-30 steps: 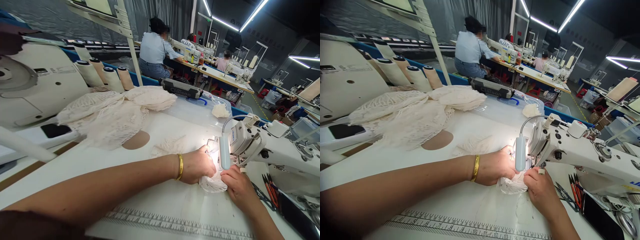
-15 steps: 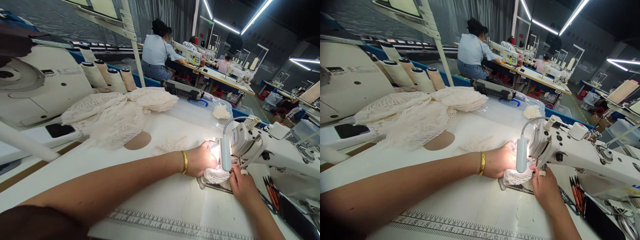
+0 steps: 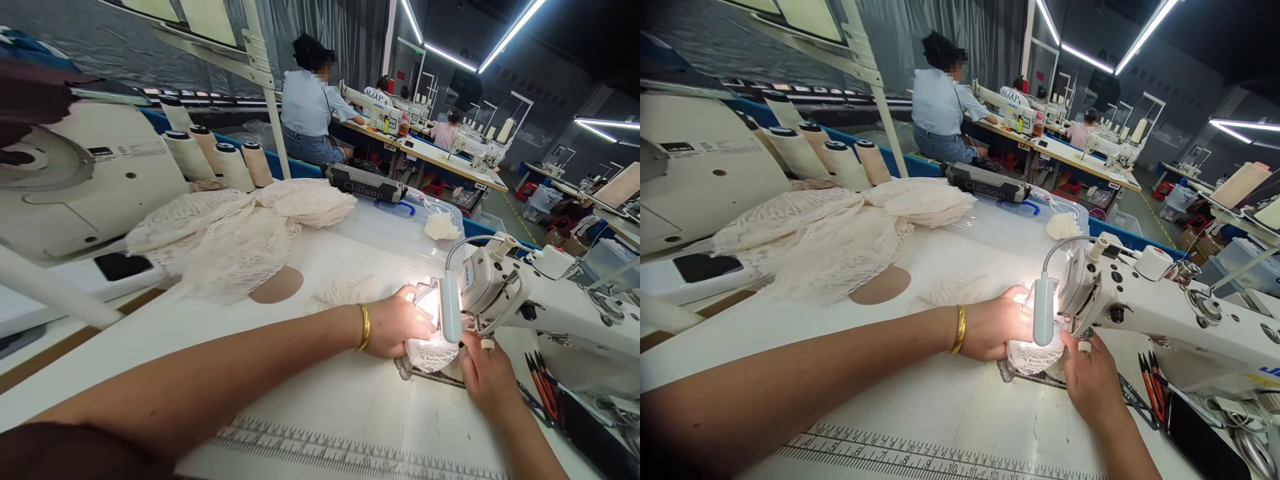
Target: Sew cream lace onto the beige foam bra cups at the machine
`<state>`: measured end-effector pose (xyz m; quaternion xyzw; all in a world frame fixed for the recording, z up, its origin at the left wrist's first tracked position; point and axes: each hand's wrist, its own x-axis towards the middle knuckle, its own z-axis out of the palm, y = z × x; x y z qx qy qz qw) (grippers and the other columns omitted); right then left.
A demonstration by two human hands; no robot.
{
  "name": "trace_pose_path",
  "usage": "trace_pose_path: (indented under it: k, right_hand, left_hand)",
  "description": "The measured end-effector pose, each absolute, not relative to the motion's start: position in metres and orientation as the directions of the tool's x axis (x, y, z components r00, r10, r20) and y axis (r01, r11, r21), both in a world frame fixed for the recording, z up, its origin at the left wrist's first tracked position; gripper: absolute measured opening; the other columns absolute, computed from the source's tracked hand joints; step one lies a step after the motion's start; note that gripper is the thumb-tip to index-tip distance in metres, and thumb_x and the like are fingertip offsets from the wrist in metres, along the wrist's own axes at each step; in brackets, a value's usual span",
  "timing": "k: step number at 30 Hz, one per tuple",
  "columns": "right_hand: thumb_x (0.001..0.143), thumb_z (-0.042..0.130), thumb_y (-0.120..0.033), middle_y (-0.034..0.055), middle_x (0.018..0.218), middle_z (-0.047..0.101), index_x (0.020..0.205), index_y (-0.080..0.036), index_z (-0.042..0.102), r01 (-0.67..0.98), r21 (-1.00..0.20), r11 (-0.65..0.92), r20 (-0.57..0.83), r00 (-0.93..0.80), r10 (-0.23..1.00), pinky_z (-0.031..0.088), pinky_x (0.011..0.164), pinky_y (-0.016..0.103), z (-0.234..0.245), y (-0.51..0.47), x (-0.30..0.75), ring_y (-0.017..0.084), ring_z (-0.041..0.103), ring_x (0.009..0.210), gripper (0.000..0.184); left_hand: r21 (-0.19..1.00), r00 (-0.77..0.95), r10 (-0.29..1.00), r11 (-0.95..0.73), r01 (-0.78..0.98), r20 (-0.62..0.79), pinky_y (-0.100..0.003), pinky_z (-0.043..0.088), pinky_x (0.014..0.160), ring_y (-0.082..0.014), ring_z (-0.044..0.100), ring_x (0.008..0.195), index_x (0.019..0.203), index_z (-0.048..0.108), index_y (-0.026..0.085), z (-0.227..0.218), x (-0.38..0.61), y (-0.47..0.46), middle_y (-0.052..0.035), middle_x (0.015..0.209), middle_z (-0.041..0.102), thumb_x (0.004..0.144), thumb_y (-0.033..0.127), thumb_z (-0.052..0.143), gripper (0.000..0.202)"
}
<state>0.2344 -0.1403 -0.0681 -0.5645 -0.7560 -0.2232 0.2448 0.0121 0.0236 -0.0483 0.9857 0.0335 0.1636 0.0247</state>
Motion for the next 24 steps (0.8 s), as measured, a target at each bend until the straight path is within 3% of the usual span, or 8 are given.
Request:
trace_pose_path:
  k: [5, 9, 12, 15, 17, 20, 22, 24]
  right_hand:
    - [0.105, 0.052, -0.021, 0.0112, 0.12, 0.075, 0.135, -0.018, 0.056, 0.894, 0.04, 0.446, 0.611, -0.375, 0.697, 0.05, 0.098, 0.042, -0.051, -0.145, 0.213, 0.027, 0.067, 0.117, 0.031]
    - [0.108, 0.05, -0.026, 0.0059, 0.097, 0.074, 0.119, -0.022, 0.064, 0.919, 0.028, 0.394, 0.517, -0.35, 0.781, 0.048, 0.078, 0.034, -0.054, -0.136, 0.207, 0.024, 0.067, 0.097, 0.018]
    - [0.107, 0.044, -0.015, 0.0031, 0.08, 0.067, 0.1, -0.023, 0.066, 0.948, 0.033, 0.318, 0.516, -0.288, 0.807, 0.043, 0.068, 0.032, -0.062, -0.131, 0.215, 0.022, 0.064, 0.08, 0.024]
    - [0.108, 0.041, -0.016, 0.0033, 0.081, 0.067, 0.098, -0.022, 0.064, 0.953, 0.007, 0.304, 0.557, -0.256, 0.79, 0.045, 0.071, 0.032, -0.064, -0.133, 0.222, 0.021, 0.064, 0.078, 0.026]
    - [0.112, 0.041, -0.029, 0.0068, 0.094, 0.072, 0.112, -0.02, 0.063, 0.949, -0.006, 0.317, 0.56, -0.259, 0.787, 0.048, 0.074, 0.033, -0.063, -0.136, 0.221, 0.022, 0.067, 0.087, 0.024]
    - [0.109, 0.044, -0.055, 0.015, 0.118, 0.072, 0.129, -0.017, 0.056, 0.953, 0.009, 0.303, 0.555, -0.257, 0.791, 0.051, 0.073, 0.035, -0.064, -0.136, 0.211, 0.028, 0.068, 0.105, 0.045]
    - [0.11, 0.045, -0.045, 0.0143, 0.113, 0.072, 0.124, -0.018, 0.058, 0.968, 0.055, 0.245, 0.581, -0.23, 0.781, 0.049, 0.068, 0.034, -0.067, -0.132, 0.205, 0.027, 0.067, 0.097, 0.033]
    - [0.106, 0.043, -0.022, 0.0087, 0.095, 0.071, 0.11, -0.02, 0.06, 0.972, 0.119, 0.203, 0.613, -0.233, 0.755, 0.046, 0.066, 0.032, -0.069, -0.129, 0.205, 0.022, 0.064, 0.081, 0.017]
  left_hand:
    - [0.019, 0.951, 0.193, -0.981, 0.194, 0.24, -0.052, 0.038, 0.092, -0.0301, 0.06, 0.086, 0.107, 0.073, 0.022, -0.036, 0.009, 0.014, -0.0118, 0.099, 0.069, 0.078, 0.042, 0.071, 0.035]
    - [0.035, 0.959, 0.229, -0.973, 0.226, 0.165, -0.047, 0.042, 0.084, -0.0309, 0.059, 0.086, 0.1, 0.069, 0.016, -0.036, 0.012, 0.004, -0.0132, 0.097, 0.066, 0.076, 0.058, 0.072, 0.048]
    - [0.085, 0.98, 0.173, -0.983, 0.165, 0.102, -0.043, 0.041, 0.081, -0.027, 0.06, 0.082, 0.1, 0.07, 0.02, -0.038, 0.013, 0.008, -0.009, 0.097, 0.066, 0.077, 0.045, 0.076, 0.034]
    - [0.13, 0.975, 0.129, -0.986, 0.106, 0.182, -0.041, 0.039, 0.083, -0.0225, 0.061, 0.08, 0.092, 0.072, 0.022, -0.038, 0.012, 0.014, -0.0057, 0.095, 0.068, 0.094, 0.03, 0.064, 0.011]
    - [0.19, 0.95, 0.143, -0.977, 0.092, 0.279, -0.04, 0.038, 0.085, -0.022, 0.062, 0.086, 0.084, 0.071, 0.02, -0.037, 0.014, 0.015, -0.0052, 0.094, 0.071, 0.102, 0.03, 0.055, 0.026]
    - [0.312, 0.93, 0.169, -0.948, 0.063, 0.325, -0.038, 0.038, 0.086, -0.0194, 0.063, 0.088, 0.081, 0.068, 0.019, -0.032, 0.018, 0.012, -0.0028, 0.091, 0.073, 0.107, 0.028, 0.049, 0.034]
    - [0.37, 0.938, 0.169, -0.928, 0.048, 0.304, -0.036, 0.038, 0.084, -0.0172, 0.062, 0.084, 0.078, 0.065, 0.018, -0.027, 0.019, 0.011, -0.0017, 0.087, 0.074, 0.108, 0.024, 0.044, 0.037]
    - [0.404, 0.953, 0.152, -0.914, 0.035, 0.262, -0.035, 0.038, 0.083, -0.0165, 0.063, 0.082, 0.076, 0.061, 0.018, -0.023, 0.018, 0.011, -0.0012, 0.085, 0.075, 0.11, 0.024, 0.04, 0.041]
